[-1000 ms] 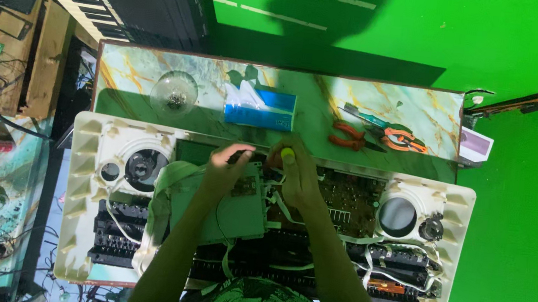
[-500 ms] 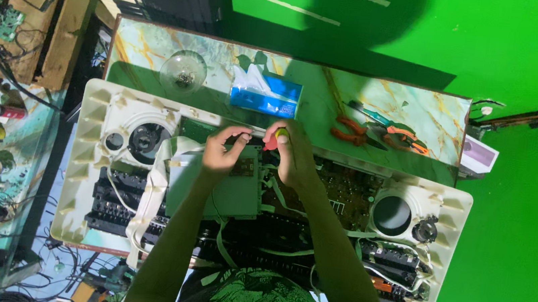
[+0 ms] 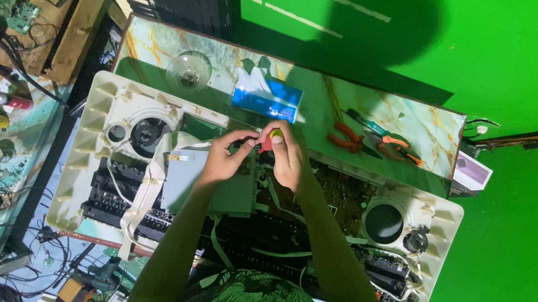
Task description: The person uses a screwdriver to loosen and remove screws from an internal component plate within an electronic keyboard, then detaches a ribbon cable and wires from the circuitry.
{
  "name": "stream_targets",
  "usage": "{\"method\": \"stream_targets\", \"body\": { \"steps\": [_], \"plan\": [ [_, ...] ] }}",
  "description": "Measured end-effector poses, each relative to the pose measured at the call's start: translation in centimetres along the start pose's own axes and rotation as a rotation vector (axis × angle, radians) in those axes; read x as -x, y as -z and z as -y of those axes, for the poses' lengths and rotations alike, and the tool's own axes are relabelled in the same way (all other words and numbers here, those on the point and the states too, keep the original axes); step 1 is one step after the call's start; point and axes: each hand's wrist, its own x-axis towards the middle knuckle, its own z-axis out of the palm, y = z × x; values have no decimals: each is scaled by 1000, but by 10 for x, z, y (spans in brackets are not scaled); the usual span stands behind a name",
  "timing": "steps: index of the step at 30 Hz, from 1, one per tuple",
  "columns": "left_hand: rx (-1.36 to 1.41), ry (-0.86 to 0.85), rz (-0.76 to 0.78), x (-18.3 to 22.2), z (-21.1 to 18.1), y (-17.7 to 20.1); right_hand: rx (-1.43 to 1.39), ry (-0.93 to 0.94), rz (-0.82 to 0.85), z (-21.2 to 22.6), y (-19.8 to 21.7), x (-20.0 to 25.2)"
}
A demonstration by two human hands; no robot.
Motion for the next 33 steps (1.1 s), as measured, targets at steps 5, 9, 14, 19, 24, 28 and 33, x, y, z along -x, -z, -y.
{"method": "stream_targets", "body": {
  "steps": [5, 9, 14, 19, 24, 28, 33],
  "plan": [
    [22, -16, 7, -3, 4, -2, 5, -22, 6, 2, 0, -5],
    [28, 2, 3, -2, 8, -2, 23, -68, -33, 1, -4, -3],
    [28, 7, -12, -3, 12, -2, -15, -55, 6, 0, -3, -4],
    [43, 5, -12, -2, 11, -1, -17, -66, 28, 0, -3, -4],
    [54, 4, -9, -1, 10, -2, -26, -60, 1, 1, -6, -3],
    [51, -13, -9, -2, 10, -2, -12, -55, 7, 2, -4, -2],
    [55, -2, -9, -1, 11, -2, -19, -81, 27, 0, -4, -3]
  ]
}}
